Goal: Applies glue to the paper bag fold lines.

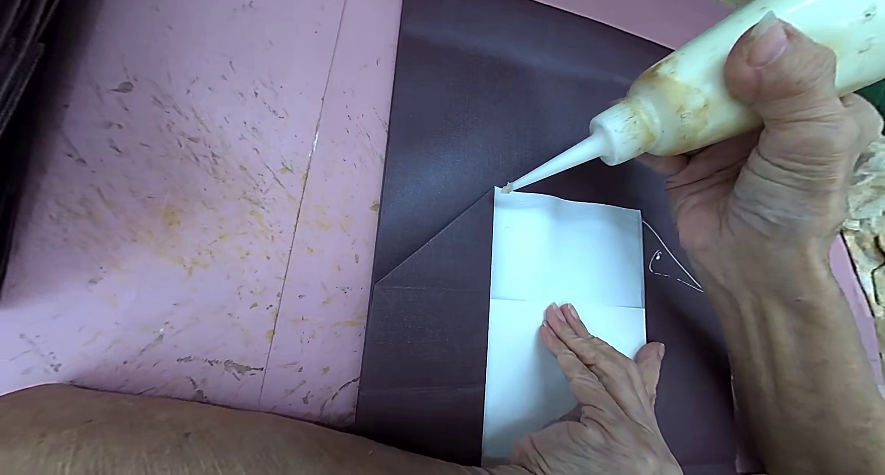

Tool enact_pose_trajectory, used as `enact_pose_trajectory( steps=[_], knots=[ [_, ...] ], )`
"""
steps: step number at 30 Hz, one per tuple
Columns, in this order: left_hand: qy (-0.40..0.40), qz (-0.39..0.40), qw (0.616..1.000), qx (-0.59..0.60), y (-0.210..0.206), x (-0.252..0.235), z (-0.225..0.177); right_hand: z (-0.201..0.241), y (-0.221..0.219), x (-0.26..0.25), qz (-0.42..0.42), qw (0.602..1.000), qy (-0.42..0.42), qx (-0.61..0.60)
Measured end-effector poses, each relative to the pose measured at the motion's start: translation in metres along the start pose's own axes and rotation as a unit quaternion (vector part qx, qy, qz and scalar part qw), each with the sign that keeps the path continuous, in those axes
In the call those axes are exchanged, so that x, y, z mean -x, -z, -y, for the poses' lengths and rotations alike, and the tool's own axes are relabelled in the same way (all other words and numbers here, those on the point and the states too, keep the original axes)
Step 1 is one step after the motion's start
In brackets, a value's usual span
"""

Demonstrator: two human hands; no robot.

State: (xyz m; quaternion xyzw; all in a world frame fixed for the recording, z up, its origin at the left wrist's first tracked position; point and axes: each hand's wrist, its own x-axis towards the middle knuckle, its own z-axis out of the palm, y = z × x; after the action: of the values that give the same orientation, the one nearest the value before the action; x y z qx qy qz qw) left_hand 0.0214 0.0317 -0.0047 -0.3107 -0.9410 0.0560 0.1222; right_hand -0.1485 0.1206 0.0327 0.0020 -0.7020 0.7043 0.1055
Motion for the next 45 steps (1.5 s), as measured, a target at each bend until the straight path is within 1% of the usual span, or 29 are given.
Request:
enact_pose_trajectory(
  steps=[5, 10, 13, 15, 17, 18, 20, 21, 24, 26, 28, 30, 33, 35, 37, 39, 43, 45],
  knots=[
    [0.005, -0.019, 1.000, 0.020, -0.008, 0.004, -0.002, -0.002, -0.004, 0.001, 0.005, 1.000, -0.003, -0.006],
    [0.005, -0.020, 1.000, 0.012, -0.007, 0.003, -0.002, -0.003, -0.009, 0.003, 0.016, 1.000, 0.003, 0.009],
    [-0.007, 0.006, 1.000, 0.027, 0.002, -0.002, 0.002, -0.002, -0.014, 0.008, 0.031, 1.000, 0.002, -0.001],
    [-0.009, 0.032, 0.996, 0.083, 0.009, -0.009, 0.008, -0.001, -0.019, 0.013, 0.040, 0.999, 0.005, -0.005],
    [-0.006, 0.114, 0.985, 0.131, 0.024, -0.015, 0.014, 0.000, -0.024, 0.019, 0.052, 0.999, 0.006, 0.000],
    [-0.007, 0.112, 0.986, 0.127, 0.021, -0.013, 0.012, 0.000, -0.026, 0.021, 0.054, 0.998, 0.011, 0.004],
    [0.003, 0.033, 0.997, 0.075, 0.000, -0.003, 0.001, 0.001, -0.029, 0.029, 0.072, 0.997, 0.014, 0.012],
    [0.006, 0.018, 0.998, 0.061, -0.003, -0.003, 0.000, 0.002, -0.028, 0.034, 0.090, 0.996, 0.008, 0.020],
    [-0.013, 0.044, 0.999, 0.030, 0.008, -0.008, 0.005, 0.005, -0.034, 0.044, 0.111, 0.993, 0.017, 0.021],
    [-0.021, 0.067, 0.997, 0.035, 0.010, -0.007, 0.007, 0.005, -0.040, 0.050, 0.116, 0.993, 0.027, 0.024],
    [-0.027, 0.040, 0.998, 0.047, 0.004, -0.002, 0.007, 0.005, -0.045, 0.055, 0.120, 0.992, 0.032, 0.011],
    [-0.030, 0.019, 0.998, 0.054, -0.001, 0.000, 0.006, 0.006, -0.046, 0.058, 0.126, 0.992, 0.016, -0.001],
    [-0.030, 0.023, 0.998, 0.045, 0.000, -0.001, 0.006, 0.009, -0.034, 0.055, 0.131, 0.991, -0.014, -0.009],
    [-0.025, 0.027, 0.999, 0.040, 0.000, -0.002, 0.004, 0.008, -0.020, 0.050, 0.126, 0.992, 0.007, 0.008],
    [0.007, 0.010, 0.999, 0.050, -0.002, -0.001, 0.000, 0.006, -0.007, 0.046, 0.107, 0.993, 0.040, 0.027],
    [0.001, 0.019, 0.999, 0.048, -0.001, -0.001, 0.000, 0.004, -0.002, 0.044, 0.094, 0.993, 0.066, 0.035],
    [-0.035, 0.059, 0.997, 0.030, 0.011, -0.003, 0.009, 0.003, -0.018, 0.056, 0.119, 0.989, 0.084, 0.012],
    [-0.037, 0.052, 0.997, 0.034, 0.011, -0.002, 0.011, 0.004, -0.035, 0.061, 0.127, 0.987, 0.100, 0.002]
  ],
)
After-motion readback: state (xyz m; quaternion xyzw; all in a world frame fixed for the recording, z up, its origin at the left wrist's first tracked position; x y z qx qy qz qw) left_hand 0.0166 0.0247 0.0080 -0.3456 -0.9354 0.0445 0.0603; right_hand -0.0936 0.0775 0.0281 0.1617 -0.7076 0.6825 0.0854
